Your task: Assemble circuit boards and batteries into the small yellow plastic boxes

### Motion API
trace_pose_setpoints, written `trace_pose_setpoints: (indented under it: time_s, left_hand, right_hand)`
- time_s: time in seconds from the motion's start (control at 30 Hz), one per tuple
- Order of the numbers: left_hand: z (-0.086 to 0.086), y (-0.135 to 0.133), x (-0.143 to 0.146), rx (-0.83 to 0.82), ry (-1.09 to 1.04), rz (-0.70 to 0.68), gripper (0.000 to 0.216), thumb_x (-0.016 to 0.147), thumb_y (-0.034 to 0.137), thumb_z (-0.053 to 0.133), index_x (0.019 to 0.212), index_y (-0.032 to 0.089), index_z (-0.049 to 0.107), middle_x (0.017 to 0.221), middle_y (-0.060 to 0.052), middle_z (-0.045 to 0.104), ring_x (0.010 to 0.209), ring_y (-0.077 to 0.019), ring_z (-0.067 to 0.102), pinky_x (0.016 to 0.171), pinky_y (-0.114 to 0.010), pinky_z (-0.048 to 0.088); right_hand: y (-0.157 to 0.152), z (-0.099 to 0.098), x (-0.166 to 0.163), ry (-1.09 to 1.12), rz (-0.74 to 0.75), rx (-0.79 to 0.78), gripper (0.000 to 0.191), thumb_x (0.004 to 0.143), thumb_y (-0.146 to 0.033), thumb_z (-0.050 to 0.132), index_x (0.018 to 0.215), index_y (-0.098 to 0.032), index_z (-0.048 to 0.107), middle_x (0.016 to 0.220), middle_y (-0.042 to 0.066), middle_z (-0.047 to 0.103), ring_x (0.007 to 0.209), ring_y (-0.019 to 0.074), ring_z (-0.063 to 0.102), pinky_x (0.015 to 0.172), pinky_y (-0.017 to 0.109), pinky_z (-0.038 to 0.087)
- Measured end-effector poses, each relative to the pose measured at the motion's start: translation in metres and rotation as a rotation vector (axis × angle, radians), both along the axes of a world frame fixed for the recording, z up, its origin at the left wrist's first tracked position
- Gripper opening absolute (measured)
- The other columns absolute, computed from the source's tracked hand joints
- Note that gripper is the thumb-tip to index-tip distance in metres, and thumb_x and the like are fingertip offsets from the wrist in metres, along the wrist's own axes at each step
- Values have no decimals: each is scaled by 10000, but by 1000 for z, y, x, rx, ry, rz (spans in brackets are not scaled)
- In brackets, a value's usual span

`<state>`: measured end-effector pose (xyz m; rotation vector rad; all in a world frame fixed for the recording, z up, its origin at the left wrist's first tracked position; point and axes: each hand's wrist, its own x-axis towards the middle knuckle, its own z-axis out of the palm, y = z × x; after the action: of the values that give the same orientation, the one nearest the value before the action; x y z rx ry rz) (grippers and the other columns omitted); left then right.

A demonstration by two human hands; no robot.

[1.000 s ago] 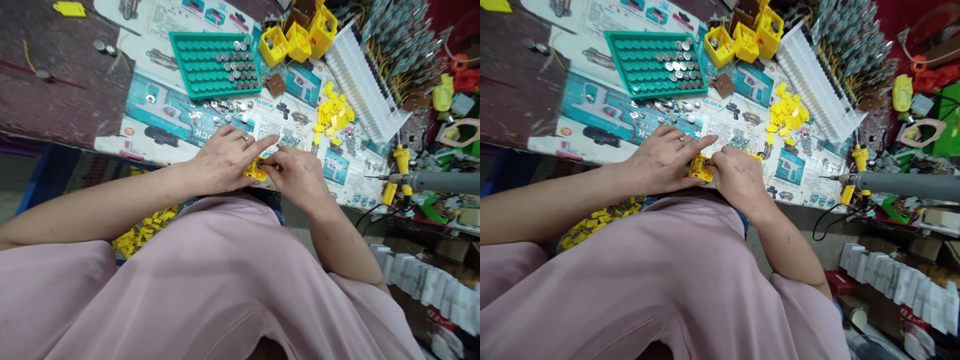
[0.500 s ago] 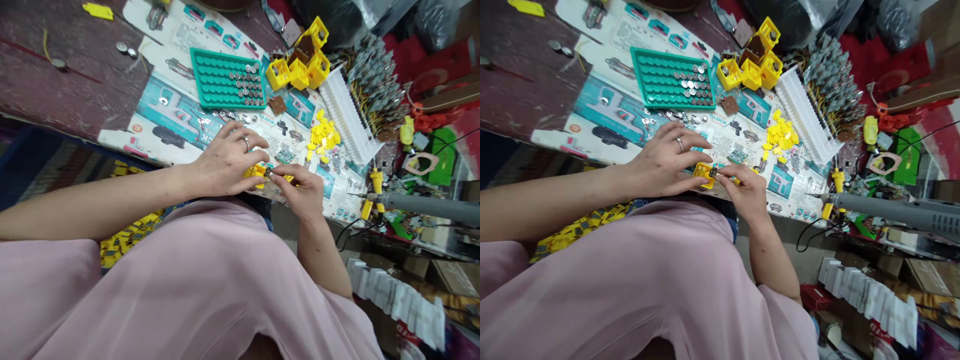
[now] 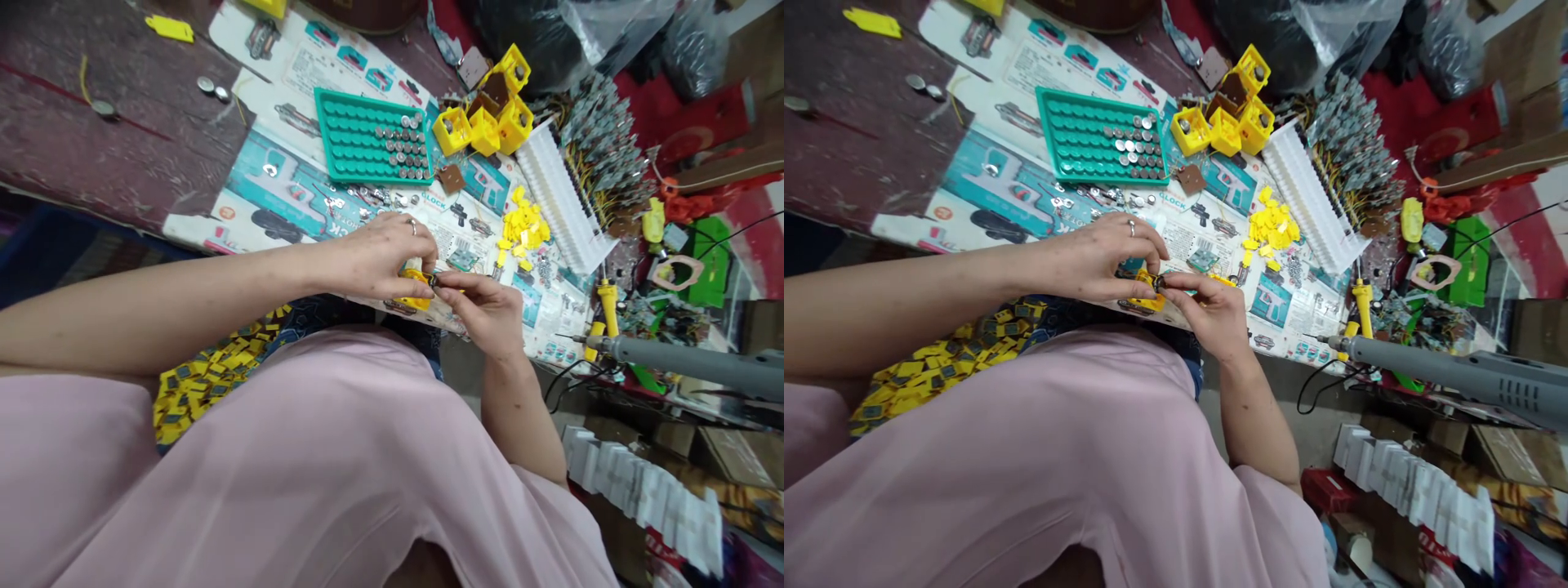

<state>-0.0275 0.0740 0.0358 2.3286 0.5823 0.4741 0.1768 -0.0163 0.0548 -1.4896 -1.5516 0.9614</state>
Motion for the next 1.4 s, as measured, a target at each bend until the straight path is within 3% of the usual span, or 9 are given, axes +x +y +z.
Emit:
trace_pose_setpoints:
  time_s: [0.27,0.4,0.6,0.87,1.03,1.13,1.4]
  left_hand:
    - [-2,12,-5,-86,-52,-59,212,922,295,546,991,202,724,1133,-41,719,1059,-182,642,952,-300,419]
    - [-3,13,-4,-101,0,-22,253,926,240,504,1026,198,732,1154,-42,719,1086,-184,647,972,-301,428]
    - [6,5,-3,-89,101,97,298,889,290,536,1101,197,724,1258,-59,683,1181,-258,613,1066,-409,389]
    - [2,6,0,-112,41,60,294,900,311,495,1009,175,731,1185,-58,717,1135,-221,638,1035,-367,418]
    - [1,8,2,-73,13,54,265,873,263,513,978,190,746,1150,-34,731,1098,-205,651,1021,-354,432]
    - [3,6,4,-35,31,79,269,845,240,513,943,186,758,1155,-53,728,1116,-238,639,1044,-412,425]
    - [11,-6,4,265,154,134,363,925,242,381,954,183,738,1151,-71,710,1221,-286,544,1154,-554,301]
  right_hand:
    - [4,0,-1,-16,43,13,118,800,-235,749,905,-273,790,913,-16,799,860,153,756,700,254,608]
    - [4,-1,-1,-89,19,26,121,816,-244,728,918,-269,788,933,-17,799,865,152,753,735,269,613]
    - [4,1,-1,-161,-24,50,105,846,-284,715,924,-251,776,940,-5,794,813,138,736,718,272,611]
    - [5,2,-5,-243,3,183,91,882,-252,686,940,-249,756,961,-4,785,868,134,731,758,270,624]
    - [4,1,-4,-368,18,244,113,908,-255,657,972,-267,750,1002,2,784,924,156,735,823,307,625]
    - [4,1,-6,-391,30,270,115,915,-245,649,972,-266,746,992,2,783,914,156,735,835,304,618]
    - [1,7,-8,-389,-3,280,107,895,-212,673,972,-251,737,967,-6,778,819,119,722,766,247,598]
